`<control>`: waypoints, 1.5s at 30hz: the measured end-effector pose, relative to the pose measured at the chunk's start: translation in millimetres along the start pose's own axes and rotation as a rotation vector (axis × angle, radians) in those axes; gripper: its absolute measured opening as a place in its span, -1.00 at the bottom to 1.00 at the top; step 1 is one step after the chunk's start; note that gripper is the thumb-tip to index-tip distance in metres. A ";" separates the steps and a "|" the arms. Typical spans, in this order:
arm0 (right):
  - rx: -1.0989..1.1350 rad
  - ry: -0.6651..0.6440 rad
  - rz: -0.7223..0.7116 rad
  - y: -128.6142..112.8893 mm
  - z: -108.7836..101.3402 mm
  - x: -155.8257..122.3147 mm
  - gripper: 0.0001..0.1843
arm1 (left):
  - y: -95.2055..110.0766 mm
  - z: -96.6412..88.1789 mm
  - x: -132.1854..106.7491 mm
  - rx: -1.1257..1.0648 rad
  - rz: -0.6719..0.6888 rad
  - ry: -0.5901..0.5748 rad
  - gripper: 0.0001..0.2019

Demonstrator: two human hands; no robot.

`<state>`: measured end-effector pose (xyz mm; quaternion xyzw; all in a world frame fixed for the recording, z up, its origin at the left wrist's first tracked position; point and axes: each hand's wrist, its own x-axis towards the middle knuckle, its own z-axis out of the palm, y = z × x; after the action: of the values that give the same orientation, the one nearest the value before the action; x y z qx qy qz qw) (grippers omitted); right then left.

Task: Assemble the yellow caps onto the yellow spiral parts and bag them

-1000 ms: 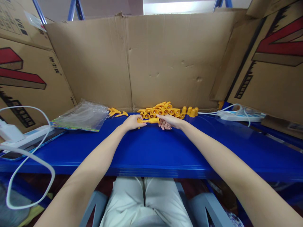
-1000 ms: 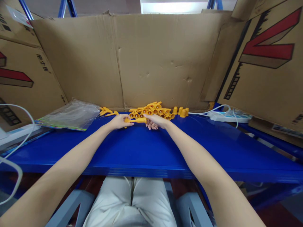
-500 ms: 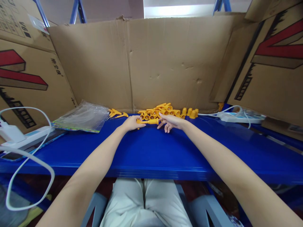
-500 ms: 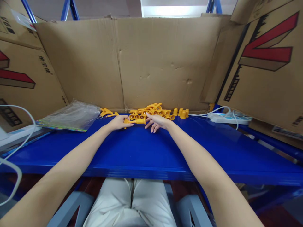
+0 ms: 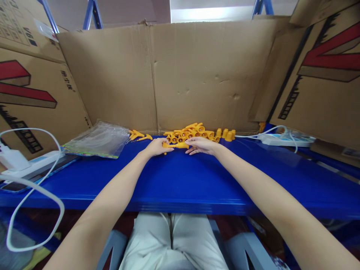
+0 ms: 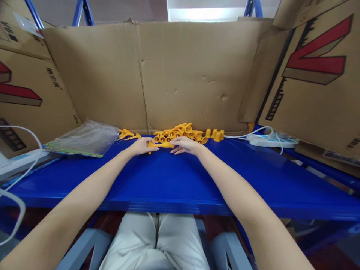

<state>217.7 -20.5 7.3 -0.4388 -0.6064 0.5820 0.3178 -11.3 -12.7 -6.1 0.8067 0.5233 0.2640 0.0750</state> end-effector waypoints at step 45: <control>-1.260 0.436 -0.361 -48.5 -6.1 68.1 -0.56 | 3.0 2.3 -0.4 0.041 0.065 -0.048 -0.76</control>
<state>187.2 46.5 47.2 -0.5389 -0.8148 -0.0452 0.2088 -7.9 -14.0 -7.1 0.8308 0.5002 0.2361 0.0623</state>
